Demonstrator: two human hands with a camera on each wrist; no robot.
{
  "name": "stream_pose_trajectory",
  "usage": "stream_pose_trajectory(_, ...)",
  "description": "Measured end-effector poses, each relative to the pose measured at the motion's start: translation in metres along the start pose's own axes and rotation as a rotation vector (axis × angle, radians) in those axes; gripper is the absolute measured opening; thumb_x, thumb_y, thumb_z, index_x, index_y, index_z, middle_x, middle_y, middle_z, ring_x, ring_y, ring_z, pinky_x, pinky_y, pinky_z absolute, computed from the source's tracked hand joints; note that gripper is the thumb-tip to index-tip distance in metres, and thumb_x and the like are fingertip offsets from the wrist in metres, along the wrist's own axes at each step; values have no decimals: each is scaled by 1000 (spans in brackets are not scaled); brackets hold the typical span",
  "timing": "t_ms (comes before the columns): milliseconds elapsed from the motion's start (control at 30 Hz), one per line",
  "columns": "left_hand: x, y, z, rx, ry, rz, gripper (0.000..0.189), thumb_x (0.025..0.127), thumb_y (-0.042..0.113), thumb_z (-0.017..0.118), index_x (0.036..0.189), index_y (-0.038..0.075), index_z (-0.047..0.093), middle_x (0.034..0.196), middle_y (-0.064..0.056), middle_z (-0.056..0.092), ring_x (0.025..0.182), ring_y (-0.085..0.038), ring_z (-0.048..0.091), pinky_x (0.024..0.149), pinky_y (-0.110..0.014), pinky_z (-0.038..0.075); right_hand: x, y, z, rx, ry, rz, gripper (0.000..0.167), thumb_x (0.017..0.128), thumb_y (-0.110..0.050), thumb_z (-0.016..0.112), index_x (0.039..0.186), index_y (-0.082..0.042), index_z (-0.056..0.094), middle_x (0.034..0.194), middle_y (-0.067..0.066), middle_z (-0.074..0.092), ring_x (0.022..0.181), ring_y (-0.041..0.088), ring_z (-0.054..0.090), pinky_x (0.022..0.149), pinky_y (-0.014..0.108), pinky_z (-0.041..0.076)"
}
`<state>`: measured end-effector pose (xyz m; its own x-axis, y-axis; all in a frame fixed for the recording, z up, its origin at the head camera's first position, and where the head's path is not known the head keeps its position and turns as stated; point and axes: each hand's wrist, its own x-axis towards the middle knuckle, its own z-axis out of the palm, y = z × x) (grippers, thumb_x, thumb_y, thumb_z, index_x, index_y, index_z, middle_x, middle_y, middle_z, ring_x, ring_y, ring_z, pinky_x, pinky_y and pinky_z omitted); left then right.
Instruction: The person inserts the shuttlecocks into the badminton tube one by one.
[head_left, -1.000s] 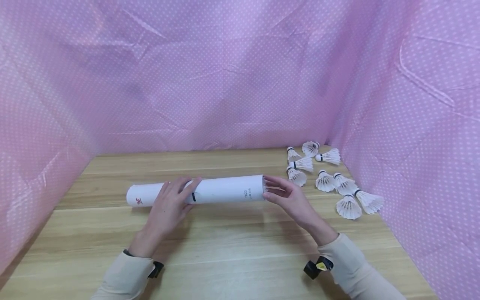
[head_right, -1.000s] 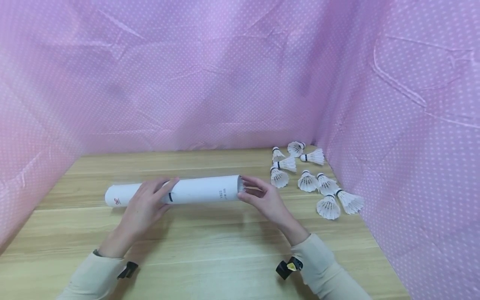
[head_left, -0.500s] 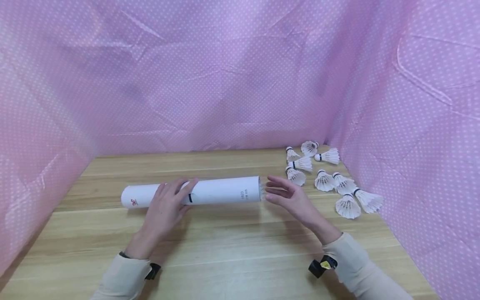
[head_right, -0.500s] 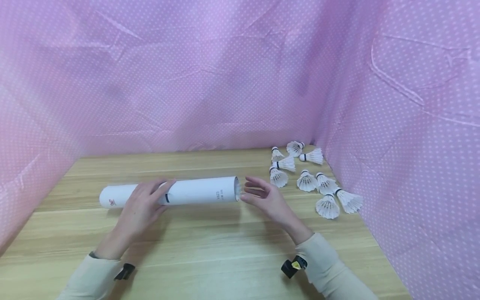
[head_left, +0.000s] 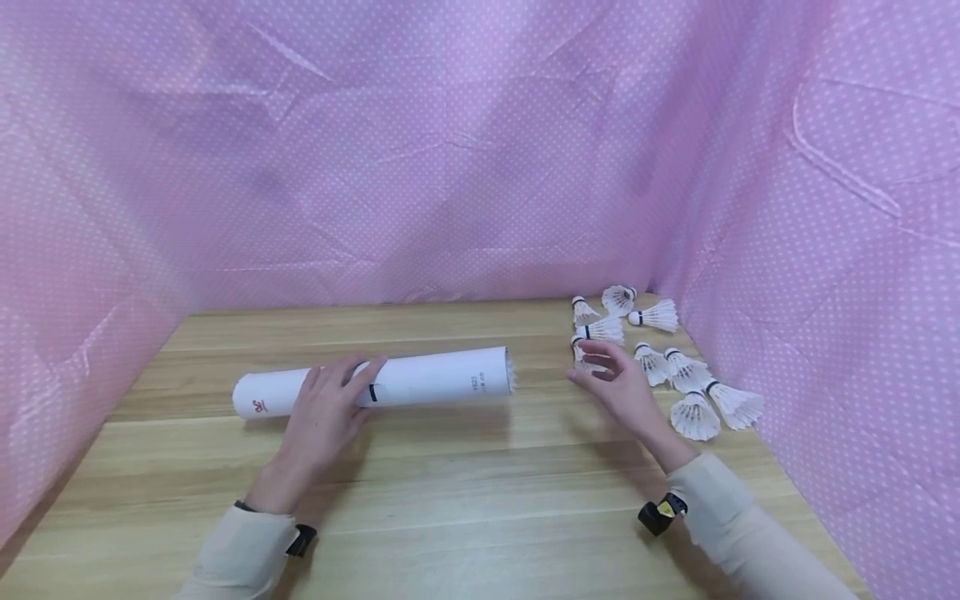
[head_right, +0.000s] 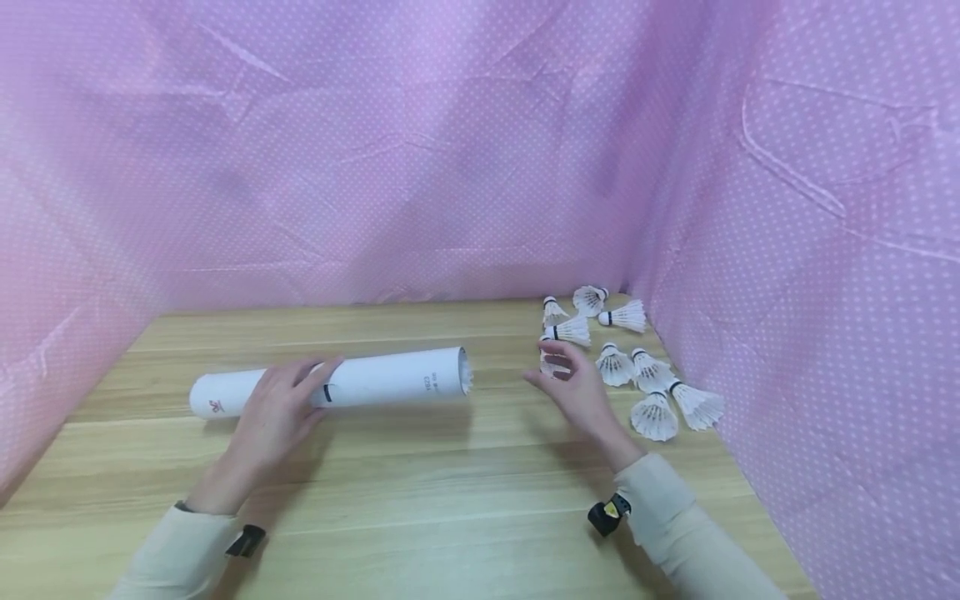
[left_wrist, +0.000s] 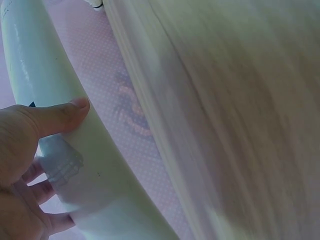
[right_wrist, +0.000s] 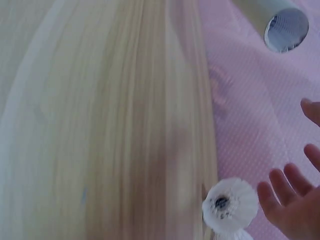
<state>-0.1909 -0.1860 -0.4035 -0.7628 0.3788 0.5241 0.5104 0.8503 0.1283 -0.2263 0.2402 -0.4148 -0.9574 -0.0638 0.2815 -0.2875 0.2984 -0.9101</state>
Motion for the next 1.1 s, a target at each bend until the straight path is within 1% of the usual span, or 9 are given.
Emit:
stream_pose_trajectory(100, 1, -4, 1, 2, -7, -19, 87, 68, -2, 90, 144, 17, 53, 130, -19, 57, 118, -42, 54, 105, -72, 32, 2, 4, -4, -118, 77, -23, 54, 84, -15, 83, 130, 0, 60, 133, 21, 57, 120, 43, 55, 101, 53, 47)
stream_pose_trajectory(200, 1, -8, 2, 2, -10, -36, 85, 68, -3, 90, 143, 16, 54, 130, -19, 57, 118, -43, 54, 105, -72, 32, 4, 9, -5, -246, 132, -43, 58, 80, -21, 87, 129, -4, 62, 131, 20, 57, 118, 44, 54, 99, 57, 45)
stream_pose_trajectory(267, 2, -11, 3, 5, -1, -38, 84, 67, -4, 90, 142, 15, 55, 130, -20, 58, 117, -43, 55, 104, -72, 33, 6, 12, -5, -311, 149, -46, 61, 78, -23, 88, 130, -6, 61, 129, 20, 54, 117, 44, 52, 98, 58, 44)
stream_pose_trajectory(367, 2, -14, 4, 9, 23, -32, 83, 66, -5, 90, 140, 13, 57, 127, -21, 59, 115, -44, 57, 102, -71, 34, 7, 16, -5, -356, 156, -25, 65, 78, -25, 88, 133, -8, 59, 128, 22, 51, 114, 43, 50, 97, 57, 42)
stream_pose_trajectory(567, 4, -17, 5, -1, 42, -38, 83, 66, -4, 90, 140, 14, 57, 128, -22, 59, 116, -44, 56, 102, -70, 35, 12, 23, -4, -373, 156, 25, 70, 78, -29, 88, 137, -8, 56, 131, 26, 47, 117, 42, 47, 99, 56, 39)
stream_pose_trajectory(767, 6, -19, 5, 2, 27, -56, 83, 68, -3, 90, 141, 15, 56, 131, -21, 57, 119, -45, 53, 103, -71, 33, 14, 30, 4, -320, 167, 106, 74, 80, -30, 86, 142, -10, 52, 135, 22, 40, 117, 41, 46, 99, 54, 41)
stream_pose_trajectory(867, 6, -20, 6, -3, 19, -64, 83, 68, -4, 89, 142, 15, 55, 132, -22, 57, 120, -45, 52, 103, -71, 32, 14, 33, 9, -306, 180, 147, 74, 80, -30, 86, 143, -11, 50, 141, 22, 36, 123, 40, 43, 104, 56, 39)
stream_pose_trajectory(967, 7, -20, 6, -8, 14, -70, 84, 69, -5, 88, 143, 15, 55, 133, -22, 57, 121, -45, 52, 103, -72, 32, 15, 35, 13, -310, 203, 171, 74, 80, -28, 86, 143, -10, 50, 145, 22, 34, 130, 40, 39, 109, 57, 35)
stream_pose_trajectory(1100, 8, -21, 8, -12, 15, -73, 82, 69, -5, 88, 142, 15, 55, 133, -23, 57, 122, -46, 52, 104, -73, 31, 19, 38, 16, -317, 240, 193, 72, 80, -25, 86, 141, -8, 51, 147, 22, 34, 132, 40, 37, 112, 56, 31)
